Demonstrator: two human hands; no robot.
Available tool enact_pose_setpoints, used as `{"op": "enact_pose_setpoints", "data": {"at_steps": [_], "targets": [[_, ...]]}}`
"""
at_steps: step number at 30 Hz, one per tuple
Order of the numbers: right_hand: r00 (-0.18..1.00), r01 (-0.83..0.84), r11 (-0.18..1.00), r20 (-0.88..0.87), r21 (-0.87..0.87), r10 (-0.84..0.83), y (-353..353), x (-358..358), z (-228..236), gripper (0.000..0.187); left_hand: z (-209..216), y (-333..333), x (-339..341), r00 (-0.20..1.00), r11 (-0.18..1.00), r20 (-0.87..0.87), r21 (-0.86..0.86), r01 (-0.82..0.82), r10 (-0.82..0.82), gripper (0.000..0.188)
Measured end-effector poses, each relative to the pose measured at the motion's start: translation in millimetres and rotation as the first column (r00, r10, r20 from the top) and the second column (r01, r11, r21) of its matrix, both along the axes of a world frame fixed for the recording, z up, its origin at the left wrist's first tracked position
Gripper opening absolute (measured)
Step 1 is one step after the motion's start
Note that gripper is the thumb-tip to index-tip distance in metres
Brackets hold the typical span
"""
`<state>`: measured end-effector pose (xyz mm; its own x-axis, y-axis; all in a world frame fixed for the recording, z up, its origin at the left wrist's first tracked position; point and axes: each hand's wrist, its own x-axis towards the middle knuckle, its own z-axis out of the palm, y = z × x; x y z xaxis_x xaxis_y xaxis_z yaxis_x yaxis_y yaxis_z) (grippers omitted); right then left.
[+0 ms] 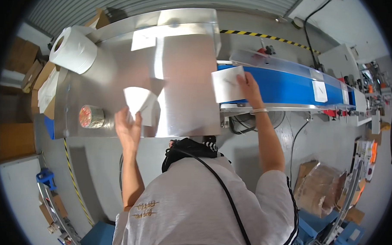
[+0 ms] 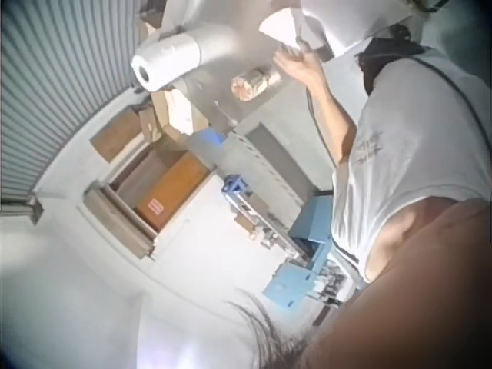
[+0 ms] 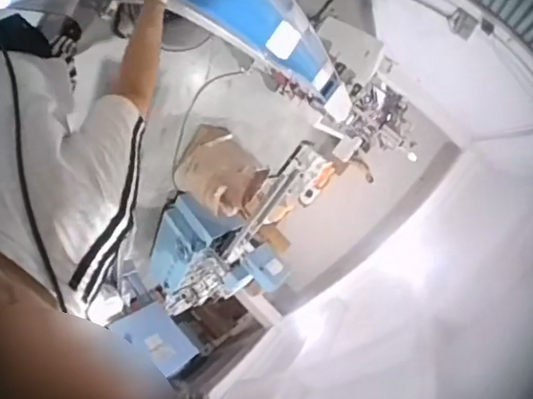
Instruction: Sorting and placing stacks of paper napkins onto a moving conveyor belt in a production facility.
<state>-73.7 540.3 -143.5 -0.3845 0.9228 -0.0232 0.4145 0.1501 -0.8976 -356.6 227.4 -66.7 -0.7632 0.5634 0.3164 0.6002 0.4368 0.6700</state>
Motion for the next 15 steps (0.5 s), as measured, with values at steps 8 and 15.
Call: {"op": "enact_pose_setpoints", "data": {"at_steps": [8,15], "targets": [[0.968,0.215,0.962,0.09,0.171,-0.233,100,151,-27,0.032,10,53,110,0.979,0.989,0.139,0.015,0.145,-0.146,0.04],[0.739,-0.002,0.615,0.416,0.789,-0.53,82,158,14,0.05,9,55,122,0.958,0.954,0.079,0.141,0.263,-0.276,0.041]]}}
